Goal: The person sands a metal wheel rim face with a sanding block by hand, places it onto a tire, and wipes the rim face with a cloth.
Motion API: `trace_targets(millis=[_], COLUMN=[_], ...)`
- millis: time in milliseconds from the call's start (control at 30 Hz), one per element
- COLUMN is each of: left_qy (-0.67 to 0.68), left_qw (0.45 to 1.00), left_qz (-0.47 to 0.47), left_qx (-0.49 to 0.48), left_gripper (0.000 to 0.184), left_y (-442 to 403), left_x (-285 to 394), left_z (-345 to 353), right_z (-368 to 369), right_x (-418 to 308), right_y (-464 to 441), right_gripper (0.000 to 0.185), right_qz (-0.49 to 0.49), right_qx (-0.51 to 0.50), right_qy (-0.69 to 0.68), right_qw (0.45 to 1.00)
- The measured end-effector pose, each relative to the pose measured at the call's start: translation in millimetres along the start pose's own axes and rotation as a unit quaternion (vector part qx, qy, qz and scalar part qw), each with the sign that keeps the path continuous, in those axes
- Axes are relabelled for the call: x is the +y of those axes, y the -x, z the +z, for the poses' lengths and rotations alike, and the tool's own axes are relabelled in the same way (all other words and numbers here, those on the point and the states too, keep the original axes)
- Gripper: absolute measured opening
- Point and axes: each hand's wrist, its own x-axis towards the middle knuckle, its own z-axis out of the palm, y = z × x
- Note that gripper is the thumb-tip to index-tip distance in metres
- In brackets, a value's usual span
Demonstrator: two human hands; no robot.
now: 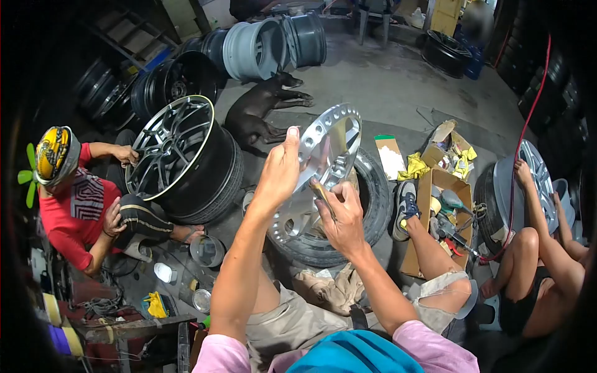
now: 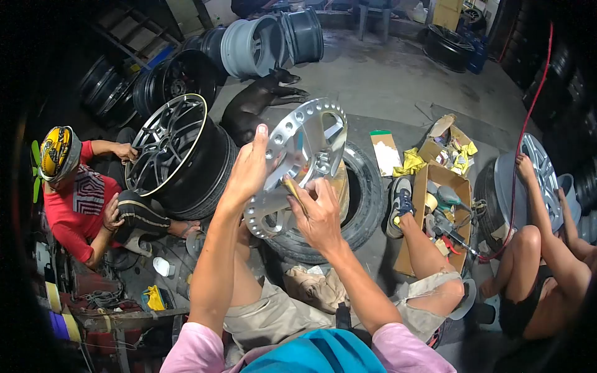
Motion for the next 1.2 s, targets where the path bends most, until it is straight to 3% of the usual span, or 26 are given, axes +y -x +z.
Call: trace_targets(millis=[200, 433, 500, 633, 1200], left_qy=[-0.003, 0.007, 0.004, -0.001, -0.015], left_qw=[0.999, 0.999, 1.000, 1.000, 1.000], left_qz=[-0.013, -0.032, -0.005, 0.003, -0.018], left_qx=[-0.033, -0.007, -0.013, -0.005, -0.009], left_gripper=[0.076, 0.076, 0.076, 0.082, 0.082], left_y=[-1.0, 7.3, 7.7, 6.7, 8.7], left_x=[-8.7, -1.8, 1.0, -4.5, 3.7], left_z=[-10.4, -7.3, -9.2, -11.3, -11.8], right_z=[13.1, 9.0, 13.1, 15.9, 11.2], right_x=[3.7, -7.3, 3.0, -26.5, -12.8], right_y=[-8.0, -3.4, -9.2, 0.1, -4.6], right_gripper=[0.038, 0.040, 0.042, 0.037, 0.039], right_qz=[0.005, -0.014, 0.013, 0.000, 0.013], right_qx=[-0.020, -0.063, -0.036, -0.036, -0.047], right_qy=[0.016, 0.017, 0.053, -0.001, 0.023], right_qw=[1.000, 0.998, 0.998, 0.999, 0.999])
